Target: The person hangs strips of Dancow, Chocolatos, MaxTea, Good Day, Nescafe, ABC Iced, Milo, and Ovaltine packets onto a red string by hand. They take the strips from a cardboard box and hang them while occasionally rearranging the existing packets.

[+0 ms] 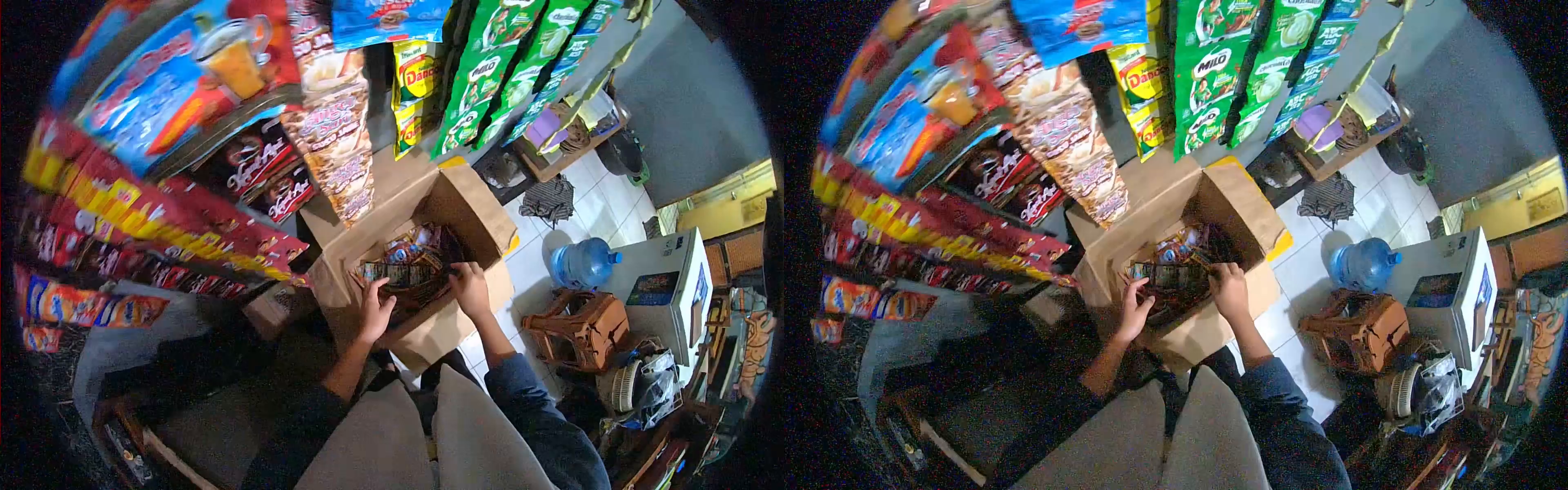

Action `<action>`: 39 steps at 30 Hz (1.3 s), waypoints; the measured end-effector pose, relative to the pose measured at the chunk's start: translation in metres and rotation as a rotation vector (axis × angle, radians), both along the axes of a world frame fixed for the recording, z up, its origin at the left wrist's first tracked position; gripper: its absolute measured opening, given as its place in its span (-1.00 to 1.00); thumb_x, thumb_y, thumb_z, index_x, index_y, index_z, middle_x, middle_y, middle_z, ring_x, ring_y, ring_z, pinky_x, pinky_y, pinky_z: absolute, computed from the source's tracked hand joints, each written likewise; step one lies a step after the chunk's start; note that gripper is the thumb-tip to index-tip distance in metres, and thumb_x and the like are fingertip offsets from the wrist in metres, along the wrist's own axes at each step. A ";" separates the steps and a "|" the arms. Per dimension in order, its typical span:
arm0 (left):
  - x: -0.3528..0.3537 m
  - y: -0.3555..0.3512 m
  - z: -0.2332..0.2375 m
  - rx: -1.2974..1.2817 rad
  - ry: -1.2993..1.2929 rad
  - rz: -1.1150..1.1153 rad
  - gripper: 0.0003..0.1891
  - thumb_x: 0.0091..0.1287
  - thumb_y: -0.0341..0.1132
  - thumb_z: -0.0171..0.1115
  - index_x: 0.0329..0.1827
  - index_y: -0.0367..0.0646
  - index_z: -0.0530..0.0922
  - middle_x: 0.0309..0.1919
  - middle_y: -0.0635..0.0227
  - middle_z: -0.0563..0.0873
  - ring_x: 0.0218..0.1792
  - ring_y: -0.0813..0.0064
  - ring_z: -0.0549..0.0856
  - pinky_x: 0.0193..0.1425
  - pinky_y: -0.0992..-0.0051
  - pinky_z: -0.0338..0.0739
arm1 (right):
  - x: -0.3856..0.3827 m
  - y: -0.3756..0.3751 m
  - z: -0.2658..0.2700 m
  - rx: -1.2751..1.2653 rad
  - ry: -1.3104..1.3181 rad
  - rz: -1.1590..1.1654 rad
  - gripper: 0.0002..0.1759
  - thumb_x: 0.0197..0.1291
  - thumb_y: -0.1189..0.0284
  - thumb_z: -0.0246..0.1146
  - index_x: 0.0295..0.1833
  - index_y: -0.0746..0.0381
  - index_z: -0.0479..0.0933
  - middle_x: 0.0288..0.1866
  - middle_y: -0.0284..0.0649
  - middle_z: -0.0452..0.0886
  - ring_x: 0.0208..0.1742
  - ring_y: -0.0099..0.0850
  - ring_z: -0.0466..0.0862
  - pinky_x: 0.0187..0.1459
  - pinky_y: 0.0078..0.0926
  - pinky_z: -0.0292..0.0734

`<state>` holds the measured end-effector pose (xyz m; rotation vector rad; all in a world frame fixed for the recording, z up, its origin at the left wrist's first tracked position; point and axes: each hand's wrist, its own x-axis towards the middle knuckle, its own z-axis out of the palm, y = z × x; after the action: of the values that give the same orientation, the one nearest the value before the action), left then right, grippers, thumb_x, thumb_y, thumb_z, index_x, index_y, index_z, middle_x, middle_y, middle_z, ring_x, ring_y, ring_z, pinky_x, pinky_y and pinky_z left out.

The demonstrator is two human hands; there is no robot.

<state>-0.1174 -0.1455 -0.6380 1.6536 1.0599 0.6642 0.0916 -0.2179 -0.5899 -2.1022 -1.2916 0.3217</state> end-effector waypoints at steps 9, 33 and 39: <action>0.079 0.026 -0.215 -0.617 0.009 0.265 -0.64 0.09 -0.42 0.16 -0.02 -0.25 0.37 0.04 0.04 0.38 0.09 0.15 0.36 0.08 0.27 0.32 | 0.071 0.096 -0.102 -1.026 0.019 0.141 -0.69 0.03 0.25 0.10 -0.12 0.13 0.53 -0.14 -0.09 0.56 -0.09 -0.21 0.57 -0.13 -0.33 0.50; 0.094 0.080 -0.287 0.473 0.820 -0.128 -0.50 0.08 -0.40 0.07 0.15 -0.19 0.27 0.07 -0.02 0.34 0.04 0.00 0.38 0.01 0.17 0.41 | 0.048 0.107 -0.247 -0.807 -0.717 0.390 -0.31 0.14 0.15 -0.07 0.32 0.21 -0.06 0.34 -0.14 -0.02 0.36 -0.24 -0.02 0.30 -0.15 -0.11; 0.111 0.080 -0.275 0.364 0.687 -0.077 -0.51 0.12 -0.40 0.02 0.17 -0.17 0.26 0.13 0.02 0.30 0.07 0.00 0.35 0.12 0.13 0.31 | 0.053 0.103 -0.210 -0.562 -0.599 0.404 -0.62 0.05 0.29 0.03 -0.04 0.22 0.48 0.01 -0.23 0.45 0.08 -0.27 0.36 -0.03 -0.22 0.33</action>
<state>-0.0061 -0.0660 -0.9130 2.3160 1.3965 0.2334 0.1442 -0.1149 -0.8003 -2.4916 -2.1991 0.2487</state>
